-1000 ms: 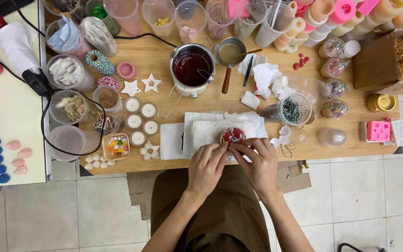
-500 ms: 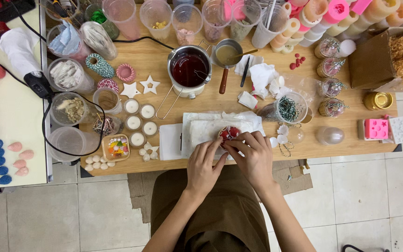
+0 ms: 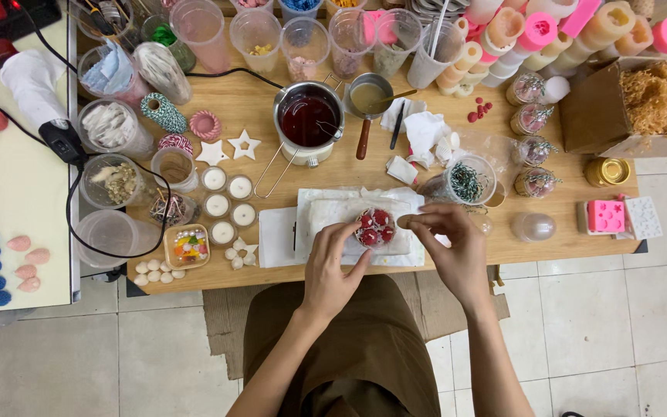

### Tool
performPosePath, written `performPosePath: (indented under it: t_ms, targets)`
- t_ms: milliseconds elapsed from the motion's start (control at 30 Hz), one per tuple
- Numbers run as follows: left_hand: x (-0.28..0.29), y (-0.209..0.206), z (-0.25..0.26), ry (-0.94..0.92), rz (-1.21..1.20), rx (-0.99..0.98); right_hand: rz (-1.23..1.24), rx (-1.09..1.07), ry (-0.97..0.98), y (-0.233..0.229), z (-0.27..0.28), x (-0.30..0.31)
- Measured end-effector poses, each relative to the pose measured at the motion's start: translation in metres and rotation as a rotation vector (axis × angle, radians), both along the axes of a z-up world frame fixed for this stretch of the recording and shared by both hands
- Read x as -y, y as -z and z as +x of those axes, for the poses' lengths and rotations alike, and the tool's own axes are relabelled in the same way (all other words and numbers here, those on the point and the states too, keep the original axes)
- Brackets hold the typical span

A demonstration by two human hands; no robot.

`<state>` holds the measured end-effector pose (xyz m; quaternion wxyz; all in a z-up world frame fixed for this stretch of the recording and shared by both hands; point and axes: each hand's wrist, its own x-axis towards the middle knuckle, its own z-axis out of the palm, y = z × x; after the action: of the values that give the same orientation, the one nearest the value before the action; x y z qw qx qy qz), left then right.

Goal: The person takes brown fibrous material from a box and places it into a small circular container, then adds white wax pieces and a red fruit-shaped wax decoration on top.

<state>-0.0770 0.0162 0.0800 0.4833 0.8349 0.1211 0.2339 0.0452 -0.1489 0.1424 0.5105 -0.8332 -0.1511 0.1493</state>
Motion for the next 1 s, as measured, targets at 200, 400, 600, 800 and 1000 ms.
performPosePath:
  t_ms: [200,400,600,800,1000]
  targets:
    - [0.002,-0.002,-0.001,-0.008,-0.006,-0.005,-0.065,0.031,-0.291,0.012,0.028,-0.012]
    - [-0.002,-0.001,-0.004,0.003,-0.003,-0.06,-0.174,0.09,-0.403,0.005,0.038,-0.022]
    - [-0.001,-0.001,-0.007,0.012,-0.004,-0.076,-0.193,0.236,-0.566,0.001,0.049,-0.03]
    - [0.0,-0.004,-0.006,0.001,0.0,-0.097,-0.22,0.211,-0.625,-0.002,0.055,-0.04]
    - [0.003,-0.002,-0.004,0.024,0.027,-0.096,-0.182,0.202,-0.652,0.007,0.06,-0.039]
